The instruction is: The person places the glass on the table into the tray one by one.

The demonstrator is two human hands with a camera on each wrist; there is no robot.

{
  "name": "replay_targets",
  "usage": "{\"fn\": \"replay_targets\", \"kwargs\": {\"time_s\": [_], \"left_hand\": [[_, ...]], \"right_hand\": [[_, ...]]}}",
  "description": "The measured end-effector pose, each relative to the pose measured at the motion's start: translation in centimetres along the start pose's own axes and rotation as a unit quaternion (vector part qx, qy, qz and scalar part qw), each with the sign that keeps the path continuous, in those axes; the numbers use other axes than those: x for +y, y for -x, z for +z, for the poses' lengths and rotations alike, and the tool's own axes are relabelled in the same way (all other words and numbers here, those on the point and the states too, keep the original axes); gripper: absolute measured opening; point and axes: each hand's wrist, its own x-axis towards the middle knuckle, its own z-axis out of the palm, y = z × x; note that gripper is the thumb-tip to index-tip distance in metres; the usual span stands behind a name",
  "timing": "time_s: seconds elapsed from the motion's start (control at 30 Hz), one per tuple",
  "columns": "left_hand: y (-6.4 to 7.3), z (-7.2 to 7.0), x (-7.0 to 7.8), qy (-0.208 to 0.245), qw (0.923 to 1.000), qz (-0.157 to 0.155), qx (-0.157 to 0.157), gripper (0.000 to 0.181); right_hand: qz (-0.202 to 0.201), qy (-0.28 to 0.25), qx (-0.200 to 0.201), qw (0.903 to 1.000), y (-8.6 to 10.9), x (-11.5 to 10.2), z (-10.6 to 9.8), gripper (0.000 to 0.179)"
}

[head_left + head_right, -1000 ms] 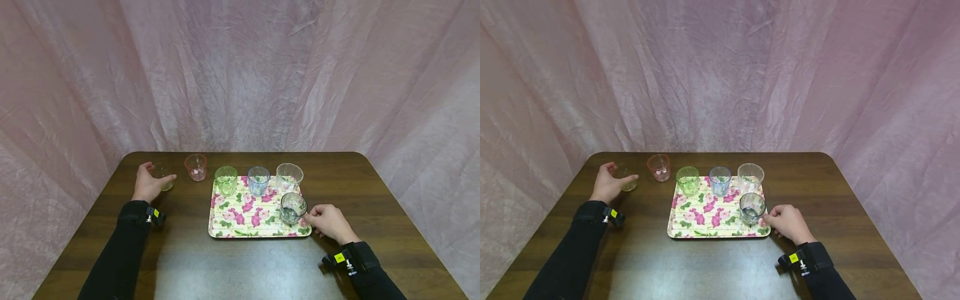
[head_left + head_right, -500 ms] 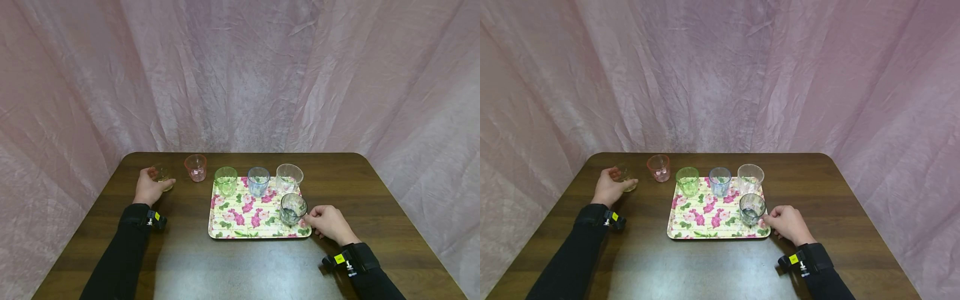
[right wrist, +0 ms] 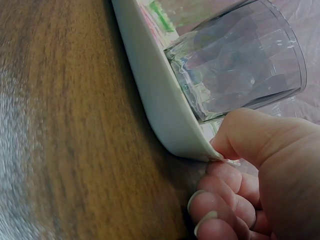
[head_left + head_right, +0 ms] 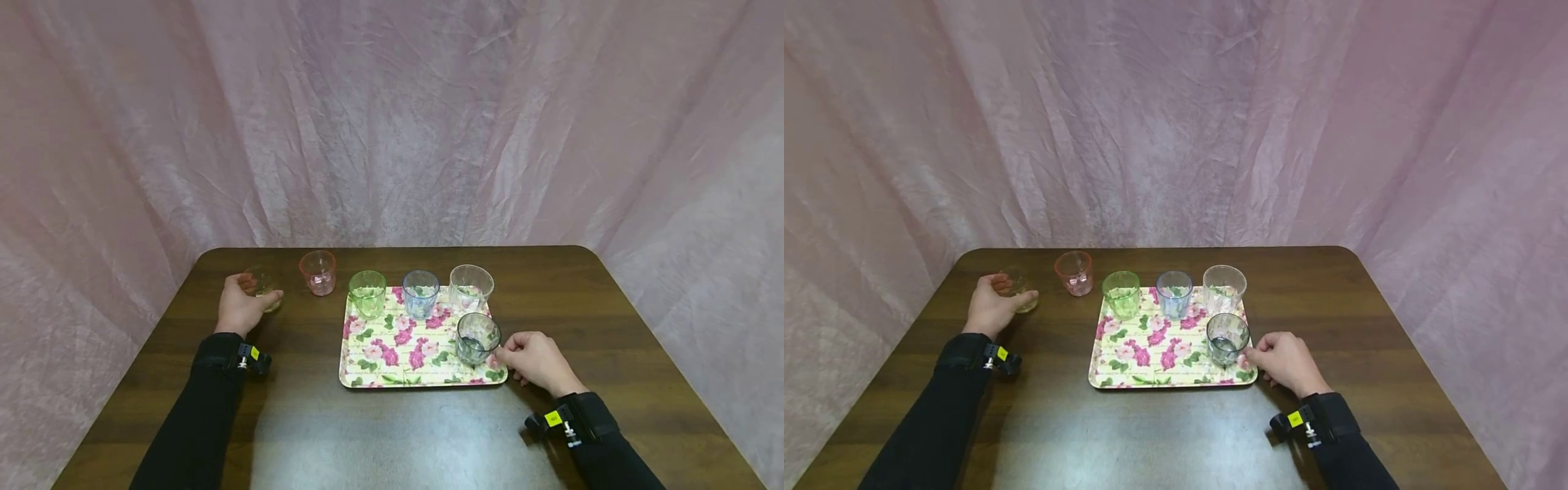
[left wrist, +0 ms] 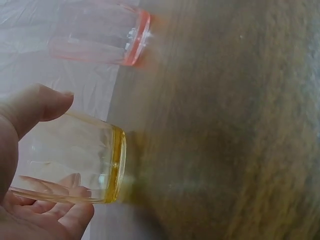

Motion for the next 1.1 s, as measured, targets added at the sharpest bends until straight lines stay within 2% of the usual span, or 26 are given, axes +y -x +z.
{"fn": "replay_targets", "kwargs": {"time_s": [0.53,0.9,1.1], "left_hand": [[0.2,-0.6,1.8,0.007,0.9995,0.022,0.022,0.092],[1.0,-1.2,4.5,0.017,0.9982,0.057,-0.012,0.090],[1.6,-1.5,6.0,0.002,0.9969,0.073,-0.029,0.092]], "right_hand": [[-0.002,0.002,0.001,1.0000,-0.1,0.0,0.0,0.023],[-0.003,0.003,0.000,1.0000,0.0,-0.1,0.0,0.021],[0.004,0.004,-0.005,1.0000,-0.1,-0.1,0.0,0.023]]}}
